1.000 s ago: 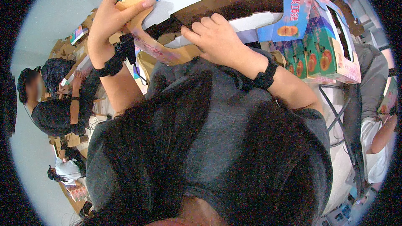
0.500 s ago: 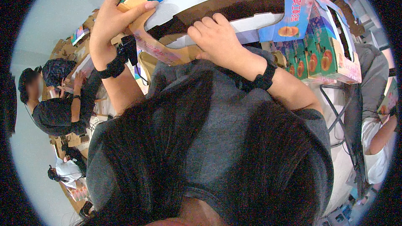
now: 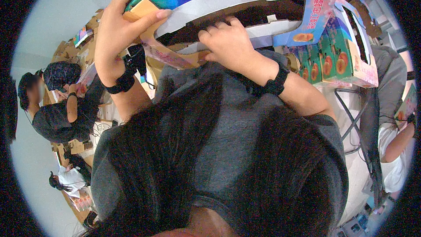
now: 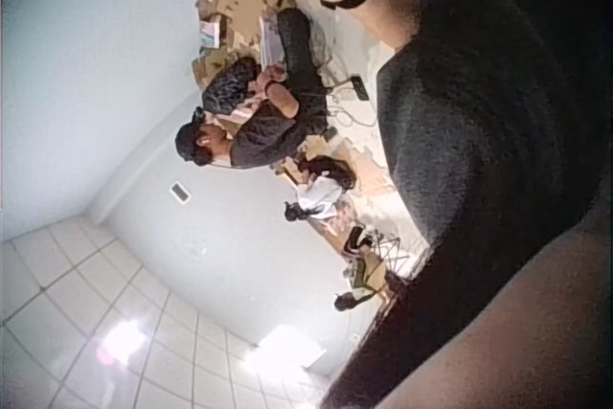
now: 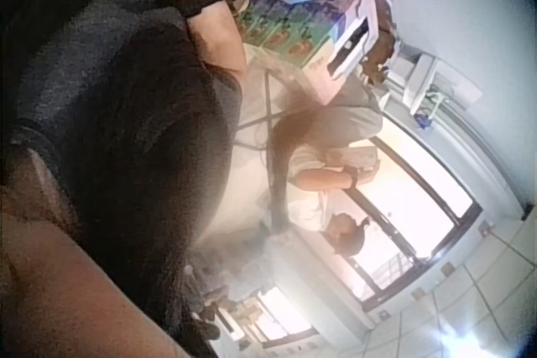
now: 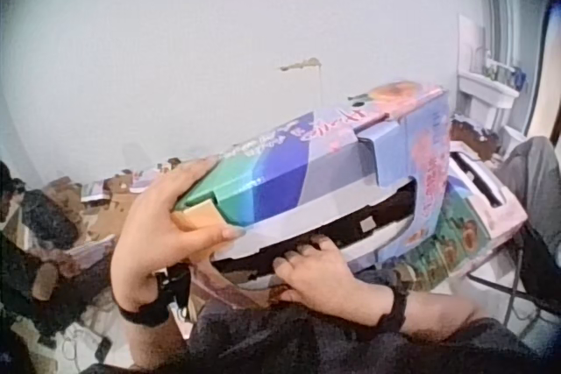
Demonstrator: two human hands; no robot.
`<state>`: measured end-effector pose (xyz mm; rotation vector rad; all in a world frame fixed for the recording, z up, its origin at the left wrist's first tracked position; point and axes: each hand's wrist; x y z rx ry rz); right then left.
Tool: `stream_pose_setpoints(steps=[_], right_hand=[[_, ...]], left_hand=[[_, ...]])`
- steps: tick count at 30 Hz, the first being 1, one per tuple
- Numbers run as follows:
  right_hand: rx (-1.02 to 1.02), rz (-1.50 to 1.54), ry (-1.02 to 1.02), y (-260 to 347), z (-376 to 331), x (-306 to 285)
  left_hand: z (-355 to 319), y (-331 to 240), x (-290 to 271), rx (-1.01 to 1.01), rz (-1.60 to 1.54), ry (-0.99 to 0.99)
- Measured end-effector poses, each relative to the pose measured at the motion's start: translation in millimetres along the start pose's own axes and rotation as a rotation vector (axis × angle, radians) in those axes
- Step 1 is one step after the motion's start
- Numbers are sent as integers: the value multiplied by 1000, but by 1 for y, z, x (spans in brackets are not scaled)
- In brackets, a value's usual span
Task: Assembling and stacking cardboard fruit boxes.
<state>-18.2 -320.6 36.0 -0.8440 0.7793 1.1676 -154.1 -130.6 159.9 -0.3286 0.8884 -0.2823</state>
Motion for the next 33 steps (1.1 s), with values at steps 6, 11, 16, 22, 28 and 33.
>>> stream_pose_setpoints(steps=[6,11,16,22,28,33], right_hand=[[-2,5,30,-1,1,-4],[-11,40,19,-3,3,-3],[-26,18,-105,-5,2,7],[-63,17,-243,-4,3,13],[-172,56,78,-12,-1,-24],[-90,-23,148,-48,-27,-90]], left_hand=[[-2,-2,-1,21,4,-19],[-3,-5,-1,-20,63,-14],[-1,-12,-2,10,61,-40],[-4,-19,-6,-91,107,10],[0,2,-5,-32,105,23],[-4,14,-6,-34,-20,16]])
Point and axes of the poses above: each hand's wrist, its own z-axis towards the middle knuckle, its own x-axis out of the palm, y = z × x, and after that the axes turned 3 degrees about -z, right-handed
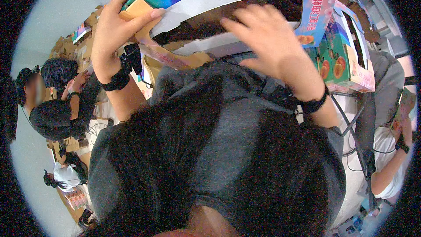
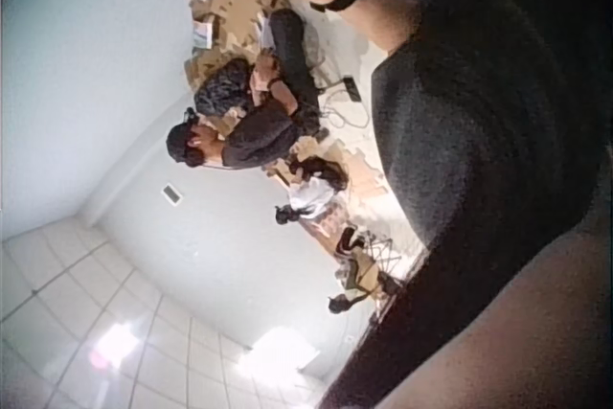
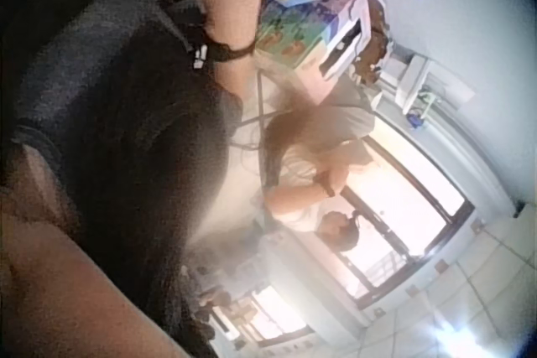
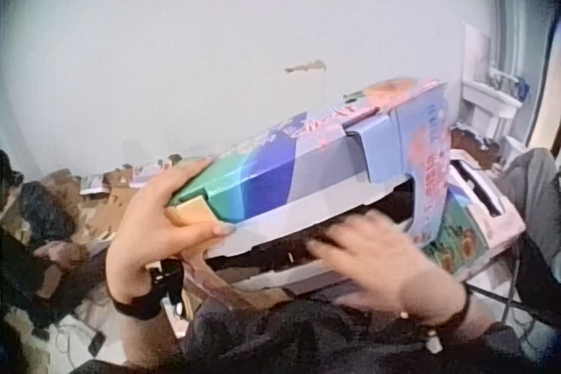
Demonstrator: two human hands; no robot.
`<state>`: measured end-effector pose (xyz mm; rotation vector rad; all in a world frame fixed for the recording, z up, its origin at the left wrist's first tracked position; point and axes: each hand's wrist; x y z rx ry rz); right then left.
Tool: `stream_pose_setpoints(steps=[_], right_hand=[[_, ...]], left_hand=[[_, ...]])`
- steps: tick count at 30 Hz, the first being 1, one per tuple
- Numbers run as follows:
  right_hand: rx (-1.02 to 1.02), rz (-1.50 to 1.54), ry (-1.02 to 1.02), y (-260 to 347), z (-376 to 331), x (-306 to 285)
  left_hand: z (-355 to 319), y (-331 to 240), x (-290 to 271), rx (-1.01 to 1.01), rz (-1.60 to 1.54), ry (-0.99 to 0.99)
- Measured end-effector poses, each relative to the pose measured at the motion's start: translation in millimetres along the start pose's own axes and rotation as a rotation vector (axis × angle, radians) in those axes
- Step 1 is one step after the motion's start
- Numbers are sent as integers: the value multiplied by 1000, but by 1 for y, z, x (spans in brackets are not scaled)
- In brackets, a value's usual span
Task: Assembling and stacking cardboard fruit boxes.
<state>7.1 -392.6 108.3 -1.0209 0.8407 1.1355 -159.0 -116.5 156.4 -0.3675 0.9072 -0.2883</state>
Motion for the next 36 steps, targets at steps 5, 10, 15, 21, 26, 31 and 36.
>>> stream_pose_setpoints(steps=[5,10,15,21,26,31,36], right_hand=[[194,-237,205,-12,-19,-11],[150,-261,118,-22,-22,9],[144,-412,21,-25,-25,26],[192,-443,-60,-21,-26,40],[199,-377,-79,-24,-29,46],[204,-318,-102,-23,-31,46],[253,-288,33,-18,-26,31]], left_hand=[[0,0,0,52,-90,-18],[-4,-5,-1,-4,-27,-26],[-3,-10,0,8,39,-42],[-2,-13,1,3,88,-34],[0,-11,5,3,32,-45],[1,-17,6,22,84,-45],[3,-31,8,-64,64,-65]])
Point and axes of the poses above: each hand's wrist, its own z-axis towards the middle knuckle, its own x-axis out of the palm, y = z × x, and after that the axes turned 3 degrees about -z, right-handed
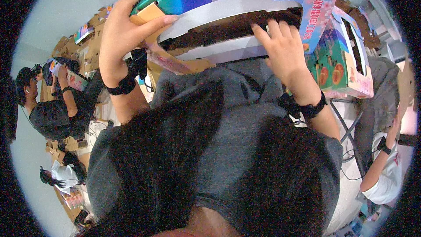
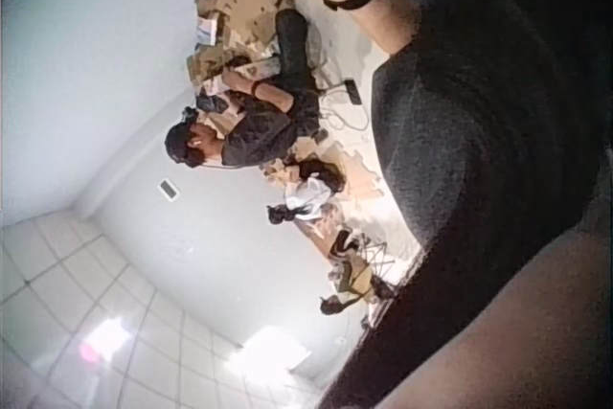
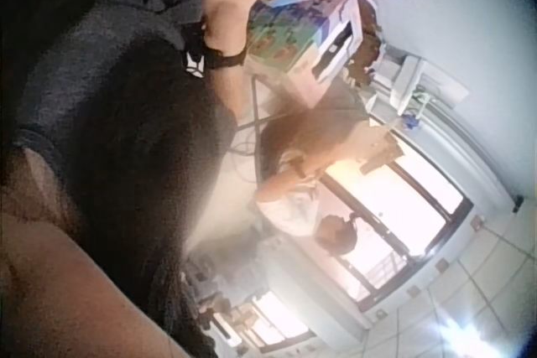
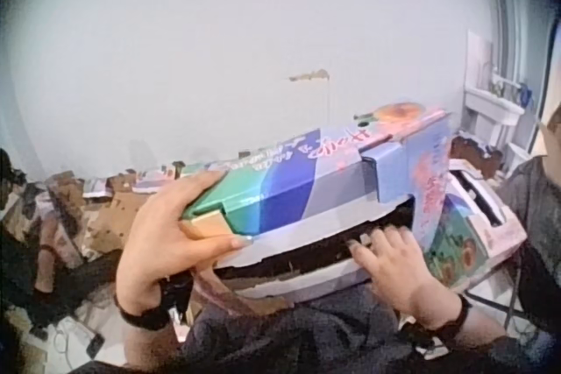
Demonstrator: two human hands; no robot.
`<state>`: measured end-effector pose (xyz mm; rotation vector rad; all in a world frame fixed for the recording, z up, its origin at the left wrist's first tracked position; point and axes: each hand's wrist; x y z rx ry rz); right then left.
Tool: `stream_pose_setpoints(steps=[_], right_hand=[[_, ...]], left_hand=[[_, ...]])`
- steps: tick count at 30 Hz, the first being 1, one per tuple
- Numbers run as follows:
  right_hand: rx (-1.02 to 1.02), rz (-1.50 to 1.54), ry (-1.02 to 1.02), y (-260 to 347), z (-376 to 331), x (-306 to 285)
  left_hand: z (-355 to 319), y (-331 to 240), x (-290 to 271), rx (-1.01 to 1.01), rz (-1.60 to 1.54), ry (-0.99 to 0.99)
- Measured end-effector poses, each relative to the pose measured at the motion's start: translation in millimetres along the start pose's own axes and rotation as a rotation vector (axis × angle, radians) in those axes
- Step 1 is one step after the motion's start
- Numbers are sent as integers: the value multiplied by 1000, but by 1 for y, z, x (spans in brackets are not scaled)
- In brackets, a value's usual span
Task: Assembling and stacking cardboard fruit boxes.
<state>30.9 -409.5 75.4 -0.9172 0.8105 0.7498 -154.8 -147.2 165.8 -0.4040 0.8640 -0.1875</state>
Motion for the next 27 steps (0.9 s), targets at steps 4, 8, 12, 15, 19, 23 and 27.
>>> stream_pose_setpoints(steps=[4,8,12,15,19,23,27], right_hand=[[-32,66,-47,11,12,-17],[-233,323,-62,44,39,-12],[-293,338,-87,75,60,4],[-272,209,-113,86,68,13],[-251,183,-135,85,70,19],[-269,147,-160,84,69,24],[-262,234,-202,82,68,29]], left_hand=[[7,1,-6,-77,23,44],[18,18,-6,-66,-15,87],[23,37,-2,-107,-21,108],[24,47,0,-82,30,97],[25,54,2,-20,-26,75],[29,53,3,-33,11,94],[29,49,3,-84,-14,114]])
Point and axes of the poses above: each hand's wrist, its own z-axis towards the middle knuckle, its own x-axis out of the palm, y = z × x, and after that the axes turned 3 degrees about -z, right-handed
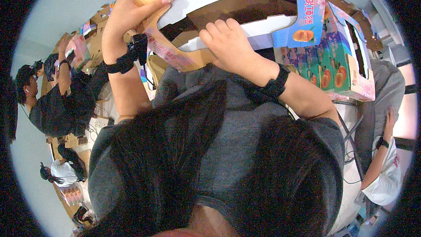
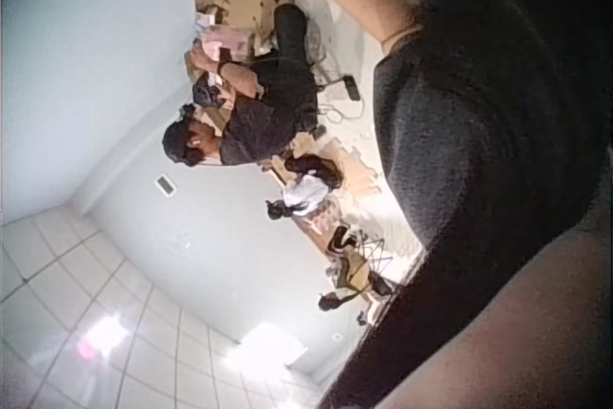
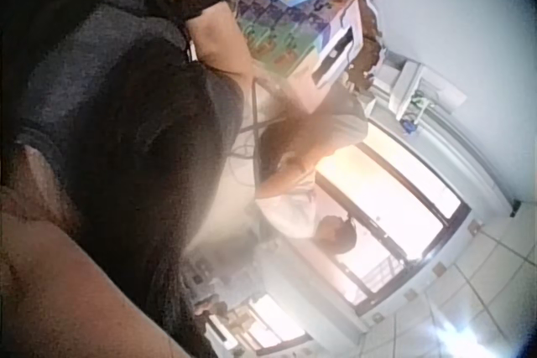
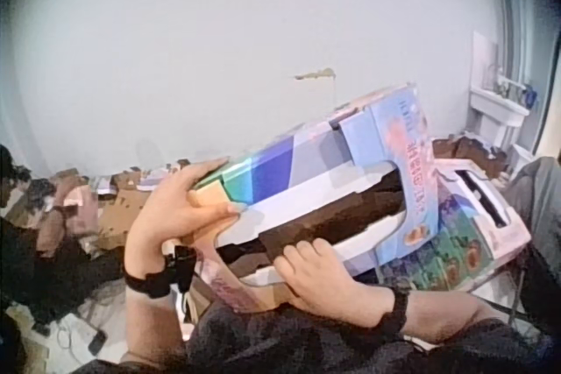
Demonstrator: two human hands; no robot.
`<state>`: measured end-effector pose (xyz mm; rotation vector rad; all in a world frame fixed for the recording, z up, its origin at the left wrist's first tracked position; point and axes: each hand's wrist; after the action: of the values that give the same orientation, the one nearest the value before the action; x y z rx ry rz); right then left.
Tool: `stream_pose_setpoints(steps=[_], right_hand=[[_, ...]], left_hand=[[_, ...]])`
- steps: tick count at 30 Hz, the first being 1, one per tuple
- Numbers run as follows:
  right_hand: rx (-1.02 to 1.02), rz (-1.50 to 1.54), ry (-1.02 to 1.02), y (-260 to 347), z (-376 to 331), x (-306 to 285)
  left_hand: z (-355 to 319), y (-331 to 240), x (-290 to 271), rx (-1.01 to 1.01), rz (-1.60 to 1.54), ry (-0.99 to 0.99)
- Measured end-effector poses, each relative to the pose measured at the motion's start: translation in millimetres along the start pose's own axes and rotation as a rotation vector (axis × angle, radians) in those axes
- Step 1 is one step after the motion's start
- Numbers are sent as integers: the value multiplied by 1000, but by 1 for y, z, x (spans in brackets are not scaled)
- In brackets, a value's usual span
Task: Assembling and stacking cardboard fruit boxes.
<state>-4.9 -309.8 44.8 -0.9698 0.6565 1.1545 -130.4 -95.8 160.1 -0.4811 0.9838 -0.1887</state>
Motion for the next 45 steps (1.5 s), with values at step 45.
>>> stream_pose_setpoints(steps=[45], right_hand=[[458,2266,-785,-47,-10,-63]], left_hand=[[-72,-42,-7,229,142,-213]])
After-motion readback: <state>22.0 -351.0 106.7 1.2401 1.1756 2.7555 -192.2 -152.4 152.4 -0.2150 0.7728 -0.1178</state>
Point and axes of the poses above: each hand's wrist, its own z-axis towards the middle knuckle, its own x-axis out of the palm, y = z × x, and after that the axes turned 3 degrees about -z, right-handed
